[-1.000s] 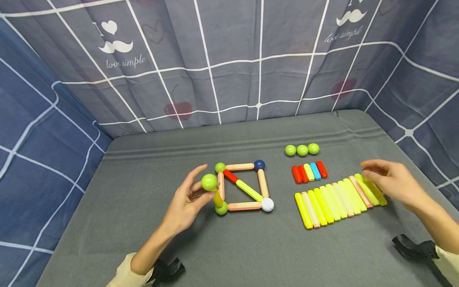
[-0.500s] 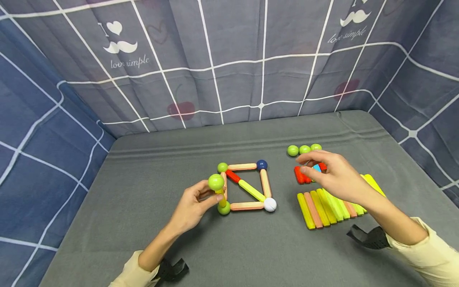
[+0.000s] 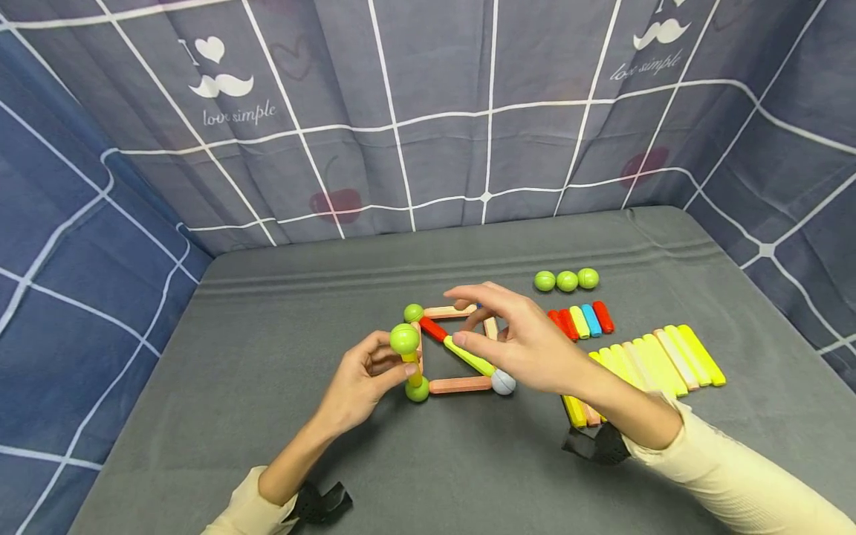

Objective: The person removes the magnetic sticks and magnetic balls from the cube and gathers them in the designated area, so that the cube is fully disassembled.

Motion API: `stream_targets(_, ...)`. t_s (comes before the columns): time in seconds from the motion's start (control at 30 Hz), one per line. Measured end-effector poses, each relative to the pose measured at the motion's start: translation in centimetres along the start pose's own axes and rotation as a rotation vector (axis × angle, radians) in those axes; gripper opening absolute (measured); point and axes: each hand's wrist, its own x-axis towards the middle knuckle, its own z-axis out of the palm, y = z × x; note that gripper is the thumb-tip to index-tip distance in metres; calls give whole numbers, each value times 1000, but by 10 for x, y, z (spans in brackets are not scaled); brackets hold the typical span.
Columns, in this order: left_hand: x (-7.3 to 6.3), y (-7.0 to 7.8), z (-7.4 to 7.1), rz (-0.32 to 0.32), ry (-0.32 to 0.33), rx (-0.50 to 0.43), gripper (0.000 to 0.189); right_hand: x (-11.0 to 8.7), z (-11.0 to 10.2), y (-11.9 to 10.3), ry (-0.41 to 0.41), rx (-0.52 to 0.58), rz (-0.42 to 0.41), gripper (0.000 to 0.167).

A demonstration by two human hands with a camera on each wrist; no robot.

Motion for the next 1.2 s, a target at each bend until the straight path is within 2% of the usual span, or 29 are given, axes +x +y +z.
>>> stream_targets(0.13,0,-1,0,8,-21,-29,28,13,17,-2,-21,-20,-27,43)
stream_targets(0.37,-1,-1,0,32,-32,-11,25,27,37,0,-81,-6,17,33)
stream_targets(0.63,-2,-1,1,52,-25,9,24,34,46,3,-97,-56,-49,9)
stream_targets(0.83,-2,-1,1,63,-33,-12,24,31,46,2,-88,-85,-65,12)
stream_targets(1.07,-4,-1,0,58,-51,-11,24,27,43,8,-96,104,-94,19)
stream_targets(1.2,-5,0,-1,44,-48,-5,24,24,42,12,-90,124,-89,17)
